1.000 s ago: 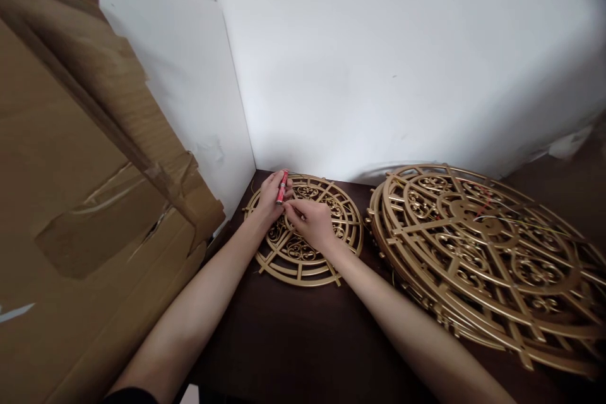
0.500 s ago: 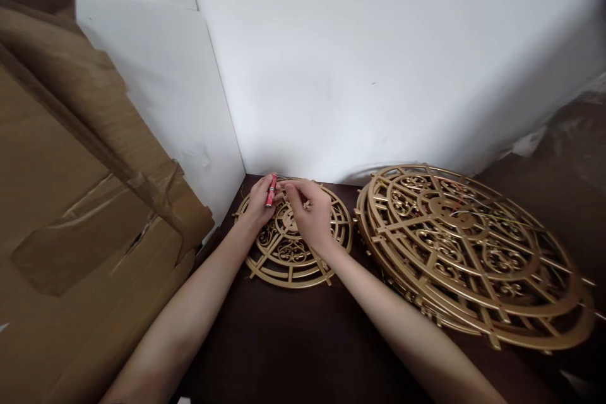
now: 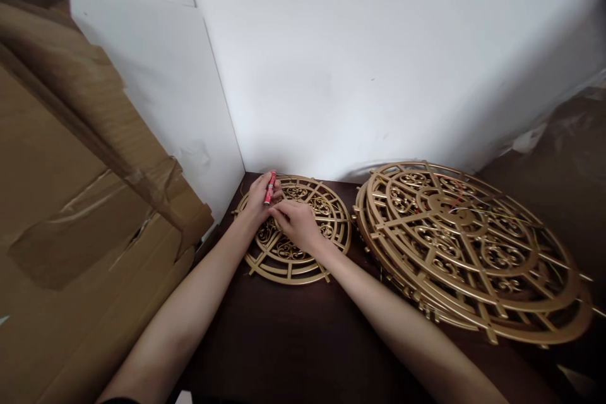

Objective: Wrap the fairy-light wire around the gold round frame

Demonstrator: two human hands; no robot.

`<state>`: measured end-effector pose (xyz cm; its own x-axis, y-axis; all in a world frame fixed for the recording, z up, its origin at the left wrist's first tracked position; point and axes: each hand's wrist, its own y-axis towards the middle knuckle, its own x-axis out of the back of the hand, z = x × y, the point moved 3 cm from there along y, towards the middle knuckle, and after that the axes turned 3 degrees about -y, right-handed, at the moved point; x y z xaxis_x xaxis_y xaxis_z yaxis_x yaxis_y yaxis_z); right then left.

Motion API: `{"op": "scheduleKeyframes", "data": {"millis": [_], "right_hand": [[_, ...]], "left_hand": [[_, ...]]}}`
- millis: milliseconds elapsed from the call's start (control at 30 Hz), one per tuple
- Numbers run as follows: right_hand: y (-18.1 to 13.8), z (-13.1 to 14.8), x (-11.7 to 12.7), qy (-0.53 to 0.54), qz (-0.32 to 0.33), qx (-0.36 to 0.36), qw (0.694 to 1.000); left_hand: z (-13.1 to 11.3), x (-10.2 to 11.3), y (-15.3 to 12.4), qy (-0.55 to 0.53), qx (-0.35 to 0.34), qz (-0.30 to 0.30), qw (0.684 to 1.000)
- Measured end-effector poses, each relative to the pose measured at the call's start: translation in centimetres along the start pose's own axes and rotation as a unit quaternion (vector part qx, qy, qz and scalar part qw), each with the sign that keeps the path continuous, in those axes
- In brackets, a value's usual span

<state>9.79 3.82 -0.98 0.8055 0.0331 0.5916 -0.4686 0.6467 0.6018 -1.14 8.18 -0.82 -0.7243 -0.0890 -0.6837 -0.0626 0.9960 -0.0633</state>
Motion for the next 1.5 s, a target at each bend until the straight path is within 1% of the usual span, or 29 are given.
{"op": "scheduleKeyframes", "data": {"millis": [133,333,467,567,700,800,933,1033,1233,1500], "right_hand": [[-0.2,0.0,-0.1,-0.01,0.005,0.01,1.0],[-0.2,0.2,0.0,-0.004,-0.008,0.008,1.0],[-0.1,0.3,0.1,-0.013,-0.014,0.024,1.0],[0.0,0.3,0.2,-0.016,-0.024,0.017,0.999],[0.1,0.1,0.2,-0.012,-0.034,0.009,0.999],[0.0,-0.1,0.1,-0.017,-0.034,0.004,0.999],[-0.1,-0.4,-0.1,-0.049,-0.022,-0.006,0.999],[-0.1,-0.2,0.0,-0.083,-0.007,-0.013,0.996],[-0.1,0.5,0.2,-0.162,0.047,-0.04,0.985],[0.2,1.1,0.5,-0.199,0.08,-0.072,0.974]], "left_hand": [[0.0,0.0,0.1,0.014,-0.014,-0.014,1.0],[0.2,0.1,0.2,0.025,-0.034,0.001,0.999],[0.2,0.2,0.2,0.03,-0.039,-0.004,0.999],[0.3,0.2,0.2,0.03,-0.038,-0.01,0.999],[0.4,0.2,0.3,0.043,-0.052,-0.025,0.997],[0.5,0.1,0.3,0.064,-0.066,-0.05,0.995],[0.6,0.2,0.3,0.088,-0.085,-0.075,0.99],[0.6,0.1,0.2,0.102,-0.091,-0.07,0.988],[0.6,-0.2,0.1,0.133,-0.089,-0.051,0.986],[0.5,-0.3,0.1,0.183,-0.112,-0.058,0.975]]}}
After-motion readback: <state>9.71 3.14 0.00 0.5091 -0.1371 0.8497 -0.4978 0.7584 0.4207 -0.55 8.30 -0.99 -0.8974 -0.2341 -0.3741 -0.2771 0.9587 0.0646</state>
